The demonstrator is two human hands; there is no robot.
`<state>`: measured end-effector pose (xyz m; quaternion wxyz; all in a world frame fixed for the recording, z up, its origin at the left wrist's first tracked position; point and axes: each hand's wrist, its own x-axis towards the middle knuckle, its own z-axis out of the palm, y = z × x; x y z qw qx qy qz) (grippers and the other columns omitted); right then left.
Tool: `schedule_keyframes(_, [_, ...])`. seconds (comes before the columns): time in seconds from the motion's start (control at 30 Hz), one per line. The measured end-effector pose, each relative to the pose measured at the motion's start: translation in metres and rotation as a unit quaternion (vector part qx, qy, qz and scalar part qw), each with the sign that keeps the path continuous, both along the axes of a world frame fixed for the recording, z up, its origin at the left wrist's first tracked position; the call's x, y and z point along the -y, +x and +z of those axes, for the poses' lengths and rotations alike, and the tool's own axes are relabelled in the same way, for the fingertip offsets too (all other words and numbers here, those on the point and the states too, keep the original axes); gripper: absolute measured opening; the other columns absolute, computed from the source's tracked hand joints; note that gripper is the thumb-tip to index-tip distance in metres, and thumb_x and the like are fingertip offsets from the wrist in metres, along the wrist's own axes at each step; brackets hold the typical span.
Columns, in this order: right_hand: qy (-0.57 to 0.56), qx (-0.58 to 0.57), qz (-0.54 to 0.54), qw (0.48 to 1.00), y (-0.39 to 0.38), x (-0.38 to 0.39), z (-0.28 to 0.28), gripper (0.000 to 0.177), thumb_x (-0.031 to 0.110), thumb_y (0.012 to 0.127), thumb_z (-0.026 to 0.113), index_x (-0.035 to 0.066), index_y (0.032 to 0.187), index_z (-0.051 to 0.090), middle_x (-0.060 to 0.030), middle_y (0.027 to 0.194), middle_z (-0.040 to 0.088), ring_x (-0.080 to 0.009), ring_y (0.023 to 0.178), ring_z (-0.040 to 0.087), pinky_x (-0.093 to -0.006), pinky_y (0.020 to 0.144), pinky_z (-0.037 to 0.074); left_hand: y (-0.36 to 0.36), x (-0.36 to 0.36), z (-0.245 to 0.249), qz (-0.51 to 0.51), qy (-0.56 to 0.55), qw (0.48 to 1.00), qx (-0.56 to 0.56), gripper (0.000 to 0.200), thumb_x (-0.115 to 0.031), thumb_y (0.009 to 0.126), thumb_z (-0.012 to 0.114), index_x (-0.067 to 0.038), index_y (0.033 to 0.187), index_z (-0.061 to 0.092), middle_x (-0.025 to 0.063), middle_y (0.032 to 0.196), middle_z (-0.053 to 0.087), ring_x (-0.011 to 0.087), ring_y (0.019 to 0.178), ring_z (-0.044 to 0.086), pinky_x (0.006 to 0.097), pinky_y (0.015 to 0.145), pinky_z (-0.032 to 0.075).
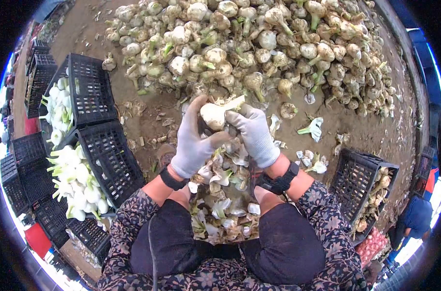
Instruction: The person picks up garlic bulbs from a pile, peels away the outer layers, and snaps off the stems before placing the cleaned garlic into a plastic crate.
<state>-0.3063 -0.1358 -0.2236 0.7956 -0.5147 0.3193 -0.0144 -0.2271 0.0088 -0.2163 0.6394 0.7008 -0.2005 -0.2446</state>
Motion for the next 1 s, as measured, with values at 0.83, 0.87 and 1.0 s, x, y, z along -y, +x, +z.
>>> schedule_keyframes(0.83, [-0.312, -0.018, -0.061, 0.948, -0.010, 0.066, -0.036, 0.019, 0.007, 0.085, 0.061, 0.000, 0.101, 0.069, -0.0104, 0.089, 0.073, -0.0126, 0.077, 0.066, -0.0289, 0.070, 0.051, 0.012, -0.014, 0.011, -0.142, -0.148, 0.873, -0.442, 0.086, -0.051, 0.072, 0.080, -0.003, 0.134, 0.044, 0.0004, 0.090, 0.059, 0.0054, 0.059, 0.051, 0.0183, 0.045, 0.035])
schedule_keyframes(0.87, [-0.344, -0.063, -0.027, 0.936, -0.015, 0.078, -0.039, 0.021, 0.013, 0.086, 0.062, 0.005, 0.104, 0.069, -0.0127, 0.091, 0.072, -0.0192, 0.080, 0.069, -0.0329, 0.073, 0.053, 0.014, -0.018, 0.011, -0.150, -0.153, 0.865, -0.454, 0.088, -0.051, 0.071, 0.081, -0.003, 0.134, 0.043, 0.0002, 0.090, 0.058, 0.0053, 0.059, 0.049, 0.0184, 0.045, 0.034])
schedule_keyframes(1.0, [-0.404, -0.028, 0.496, 0.768, -0.034, 0.047, -0.003, 0.045, 0.035, 0.081, 0.068, 0.016, 0.121, 0.061, -0.0167, 0.105, 0.066, -0.0331, 0.095, 0.064, -0.0400, 0.083, 0.052, 0.020, -0.024, 0.013, -0.109, -0.107, 0.920, -0.362, 0.081, -0.035, 0.072, 0.083, -0.004, 0.135, 0.042, 0.0034, 0.103, 0.060, 0.0097, 0.076, 0.060, 0.0200, 0.055, 0.048])
